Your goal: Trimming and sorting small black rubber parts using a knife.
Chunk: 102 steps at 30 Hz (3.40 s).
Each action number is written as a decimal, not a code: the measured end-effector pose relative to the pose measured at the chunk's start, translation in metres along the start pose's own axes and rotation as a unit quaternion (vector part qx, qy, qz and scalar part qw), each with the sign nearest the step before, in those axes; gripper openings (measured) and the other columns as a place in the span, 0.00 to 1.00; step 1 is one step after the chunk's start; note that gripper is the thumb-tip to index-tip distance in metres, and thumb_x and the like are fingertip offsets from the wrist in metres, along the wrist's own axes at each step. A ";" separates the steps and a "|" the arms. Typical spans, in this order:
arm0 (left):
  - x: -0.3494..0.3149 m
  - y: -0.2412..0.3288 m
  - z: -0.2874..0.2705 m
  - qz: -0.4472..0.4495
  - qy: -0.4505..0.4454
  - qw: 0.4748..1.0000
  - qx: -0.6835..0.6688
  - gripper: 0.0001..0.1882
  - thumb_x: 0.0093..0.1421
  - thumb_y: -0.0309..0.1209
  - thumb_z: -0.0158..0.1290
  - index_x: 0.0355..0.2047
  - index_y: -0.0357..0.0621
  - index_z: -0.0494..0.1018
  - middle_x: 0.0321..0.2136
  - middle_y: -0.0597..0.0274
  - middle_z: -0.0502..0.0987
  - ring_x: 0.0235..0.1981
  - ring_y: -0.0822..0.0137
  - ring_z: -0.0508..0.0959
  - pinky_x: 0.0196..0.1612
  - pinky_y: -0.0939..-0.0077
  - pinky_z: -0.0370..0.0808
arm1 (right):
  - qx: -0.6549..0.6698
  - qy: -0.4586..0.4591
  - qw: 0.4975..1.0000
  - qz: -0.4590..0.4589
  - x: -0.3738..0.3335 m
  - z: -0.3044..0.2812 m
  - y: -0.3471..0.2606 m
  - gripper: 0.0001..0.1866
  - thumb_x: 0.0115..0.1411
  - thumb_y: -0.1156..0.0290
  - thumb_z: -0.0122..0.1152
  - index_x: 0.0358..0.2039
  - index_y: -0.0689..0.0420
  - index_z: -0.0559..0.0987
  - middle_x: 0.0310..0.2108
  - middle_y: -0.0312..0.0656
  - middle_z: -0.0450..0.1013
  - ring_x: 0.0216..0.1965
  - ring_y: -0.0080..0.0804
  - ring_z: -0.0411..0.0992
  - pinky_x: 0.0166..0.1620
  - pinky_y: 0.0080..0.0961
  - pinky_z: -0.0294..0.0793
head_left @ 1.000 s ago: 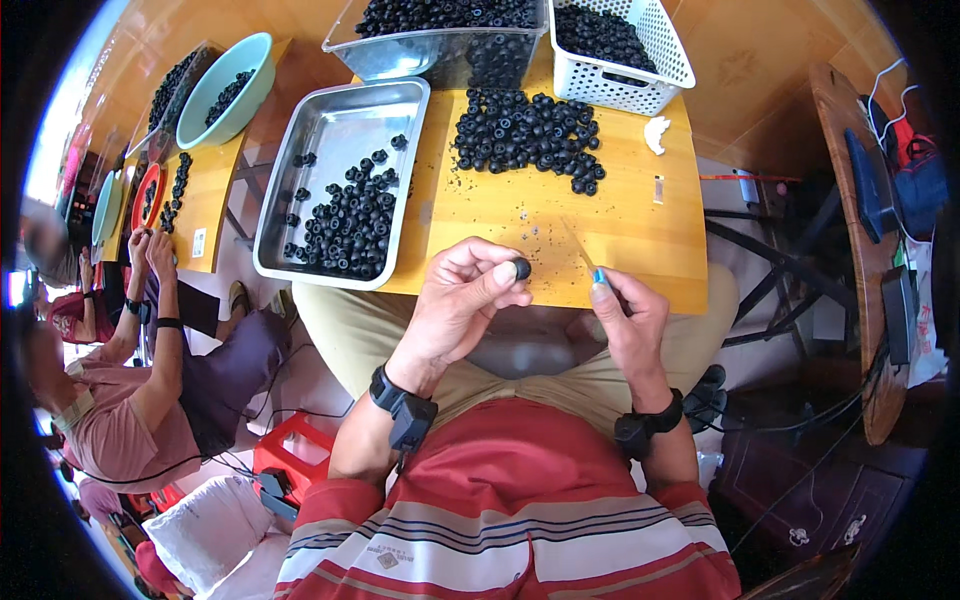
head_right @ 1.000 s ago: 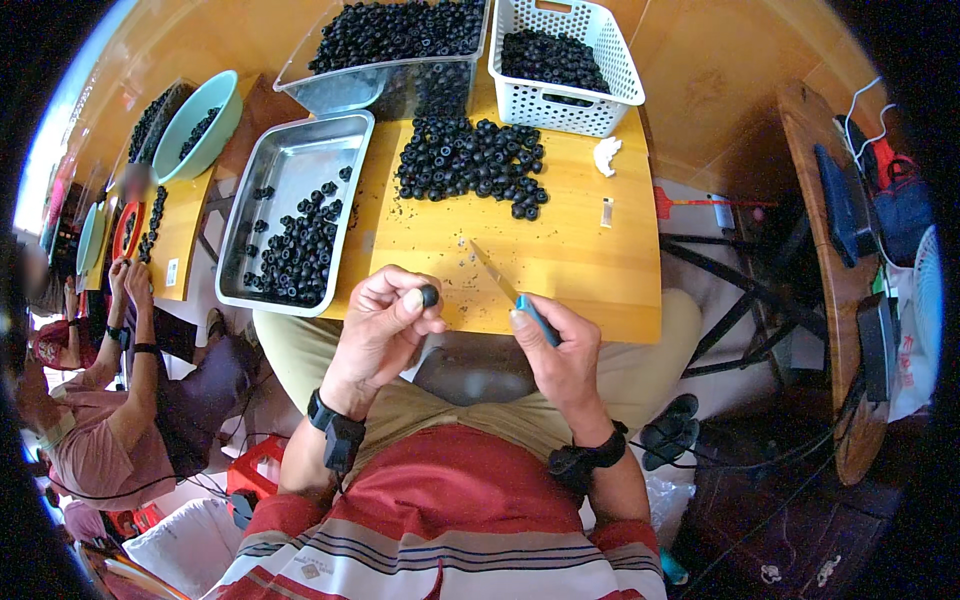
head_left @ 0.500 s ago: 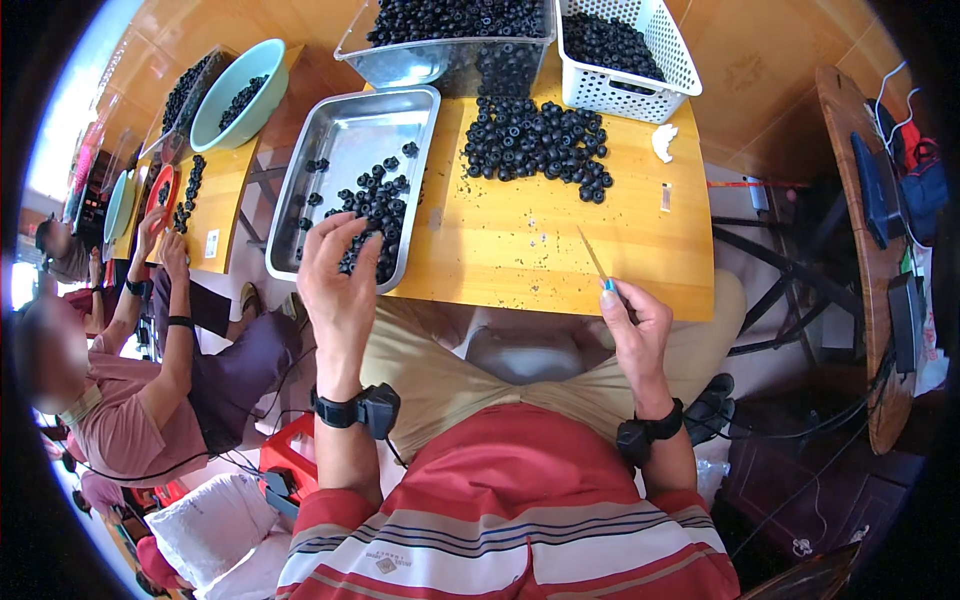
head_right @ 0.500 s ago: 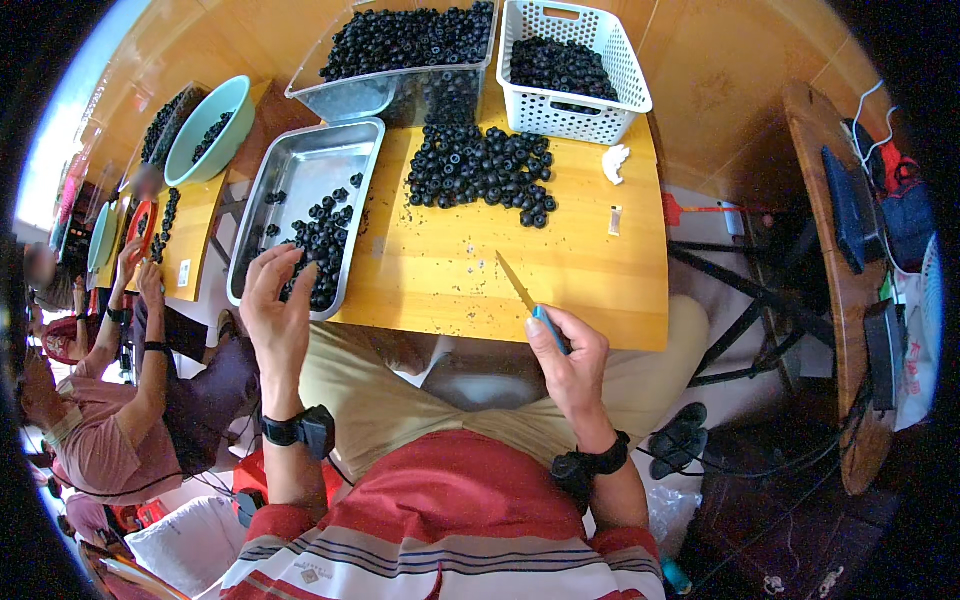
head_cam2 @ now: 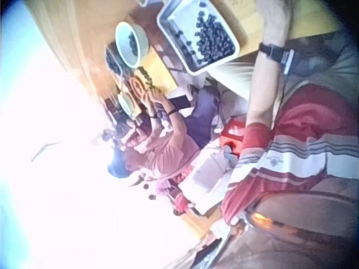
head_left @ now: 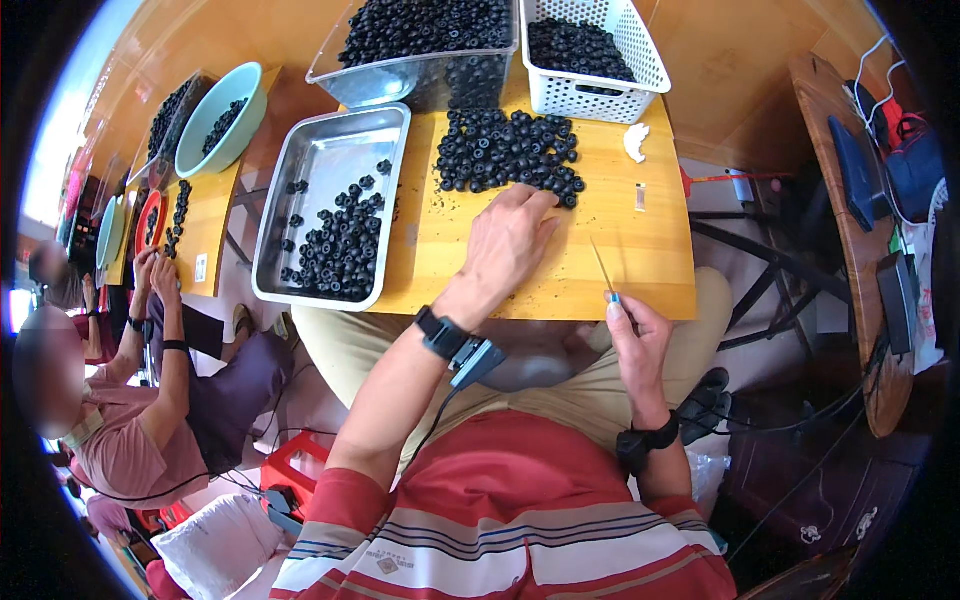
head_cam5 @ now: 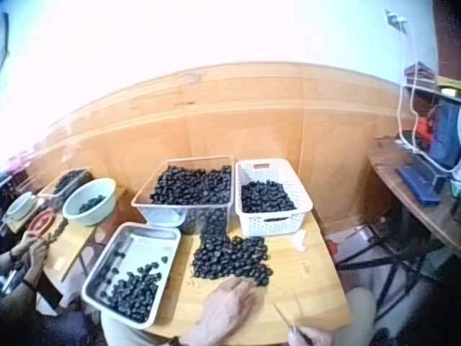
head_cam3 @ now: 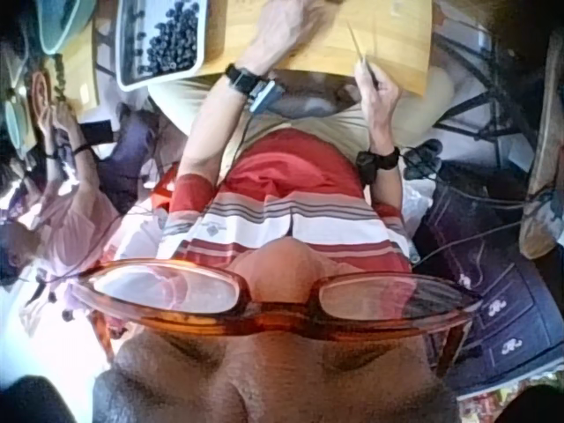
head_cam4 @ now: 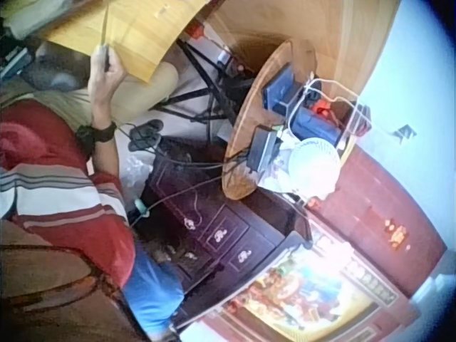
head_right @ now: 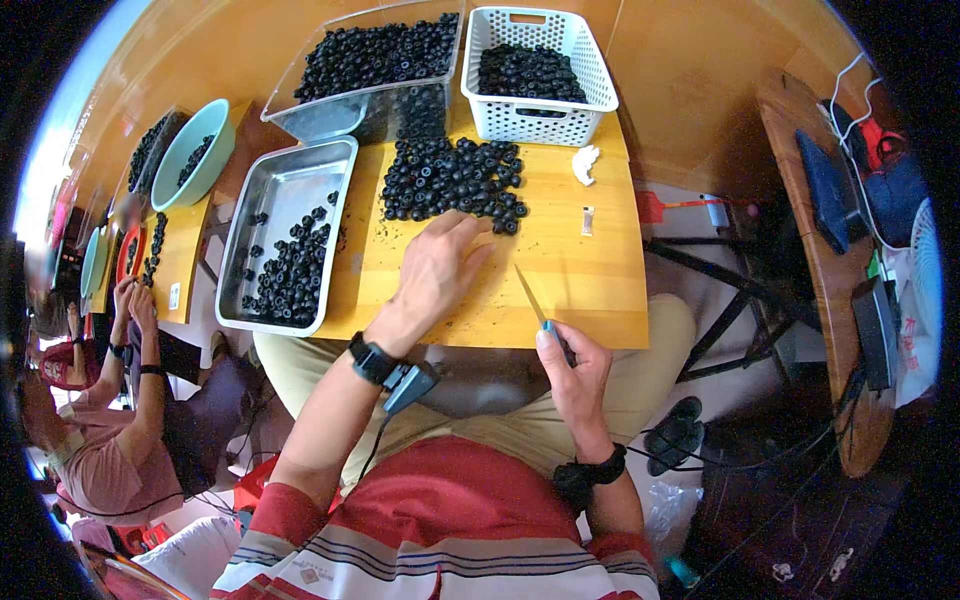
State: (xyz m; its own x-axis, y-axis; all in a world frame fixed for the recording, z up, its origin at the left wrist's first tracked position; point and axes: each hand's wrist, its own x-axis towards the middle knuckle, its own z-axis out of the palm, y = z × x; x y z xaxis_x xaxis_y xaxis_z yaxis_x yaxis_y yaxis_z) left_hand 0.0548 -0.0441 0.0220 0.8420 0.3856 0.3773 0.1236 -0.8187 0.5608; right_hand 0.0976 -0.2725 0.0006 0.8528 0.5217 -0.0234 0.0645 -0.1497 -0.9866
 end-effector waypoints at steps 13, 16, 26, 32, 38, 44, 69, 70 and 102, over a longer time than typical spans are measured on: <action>0.014 -0.007 0.032 0.001 -0.020 0.997 0.075 0.09 0.56 0.28 0.57 0.38 0.44 0.79 0.33 0.53 0.77 0.34 0.50 0.79 0.36 0.59 0.77 | 0.002 0.010 1.000 0.013 -0.001 -0.010 0.005 0.17 0.63 0.64 0.64 0.39 0.68 0.81 0.22 0.28 0.70 0.26 0.16 0.64 0.30 0.17 0.65; 0.006 -0.007 0.026 0.010 -0.012 0.998 0.065 0.07 0.55 0.27 0.55 0.35 0.42 0.76 0.31 0.52 0.75 0.34 0.51 0.78 0.35 0.58 0.77 | 0.003 0.005 1.000 0.015 0.001 -0.008 0.001 0.17 0.63 0.64 0.64 0.39 0.69 0.81 0.23 0.28 0.70 0.26 0.16 0.65 0.31 0.17 0.66; -0.016 -0.014 0.004 -0.007 -0.049 0.996 0.069 0.06 0.56 0.25 0.53 0.34 0.40 0.76 0.31 0.49 0.75 0.32 0.46 0.78 0.34 0.56 0.77 | 0.014 -0.020 1.000 0.004 0.005 0.006 -0.006 0.16 0.64 0.64 0.63 0.38 0.69 0.80 0.22 0.27 0.68 0.25 0.14 0.62 0.28 0.15 0.61; -0.025 -0.010 -0.008 -0.035 -0.048 0.998 -0.036 0.11 0.55 0.21 0.56 0.40 0.40 0.78 0.32 0.49 0.77 0.32 0.49 0.79 0.36 0.61 0.77 | 0.019 -0.023 1.000 0.008 0.005 0.009 -0.003 0.15 0.64 0.65 0.62 0.38 0.68 0.81 0.21 0.26 0.67 0.24 0.13 0.61 0.28 0.15 0.61; -0.041 -0.018 -0.005 -0.182 -0.050 0.912 -0.364 0.11 0.59 0.21 0.59 0.43 0.38 0.78 0.33 0.63 0.79 0.32 0.72 0.78 0.37 0.79 0.77 | 0.000 -0.024 1.000 0.005 0.004 0.012 -0.006 0.16 0.64 0.64 0.63 0.38 0.68 0.81 0.22 0.26 0.68 0.25 0.13 0.62 0.28 0.15 0.62; -0.050 -0.016 -0.015 -0.307 -0.048 0.694 -0.649 0.07 0.62 0.23 0.57 0.41 0.41 0.76 0.35 0.65 0.79 0.35 0.73 0.80 0.41 0.79 0.80 | 0.012 -0.033 0.999 -0.024 0.005 0.022 -0.007 0.17 0.63 0.64 0.64 0.40 0.68 0.81 0.23 0.26 0.69 0.26 0.14 0.63 0.29 0.15 0.64; -0.078 0.004 -0.008 -0.309 -0.002 0.469 -0.827 0.10 0.67 0.28 0.52 0.47 0.41 0.73 0.38 0.63 0.78 0.37 0.72 0.78 0.44 0.75 0.81 | -0.093 -0.075 0.982 -0.147 0.004 0.038 -0.022 0.14 0.60 0.67 0.67 0.40 0.65 0.81 0.27 0.45 0.77 0.25 0.26 0.73 0.31 0.23 0.72; -0.078 0.006 -0.010 -0.309 -0.002 0.469 -0.827 0.10 0.67 0.28 0.52 0.47 0.41 0.73 0.38 0.63 0.78 0.37 0.72 0.78 0.44 0.75 0.81 | -0.104 -0.065 0.979 -0.160 0.004 0.037 -0.022 0.14 0.61 0.67 0.66 0.40 0.66 0.81 0.26 0.42 0.77 0.25 0.24 0.72 0.31 0.23 0.71; -0.093 0.013 -0.025 -0.269 0.027 0.463 -0.844 0.13 0.64 0.27 0.55 0.48 0.40 0.72 0.41 0.56 0.78 0.35 0.71 0.80 0.44 0.73 0.83 | -0.086 -0.118 0.964 -0.222 0.004 0.040 -0.036 0.18 0.56 0.67 0.71 0.42 0.67 0.80 0.25 0.45 0.75 0.25 0.31 0.74 0.29 0.25 0.72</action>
State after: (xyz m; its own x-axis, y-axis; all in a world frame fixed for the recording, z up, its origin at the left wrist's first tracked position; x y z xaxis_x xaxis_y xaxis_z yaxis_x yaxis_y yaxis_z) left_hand -0.0352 -0.0806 0.0124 0.9077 0.3879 -0.1603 -0.3172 0.8841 0.3432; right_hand 0.0781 -0.2312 0.0295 0.5813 0.7393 0.3399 0.4990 0.0061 -0.8666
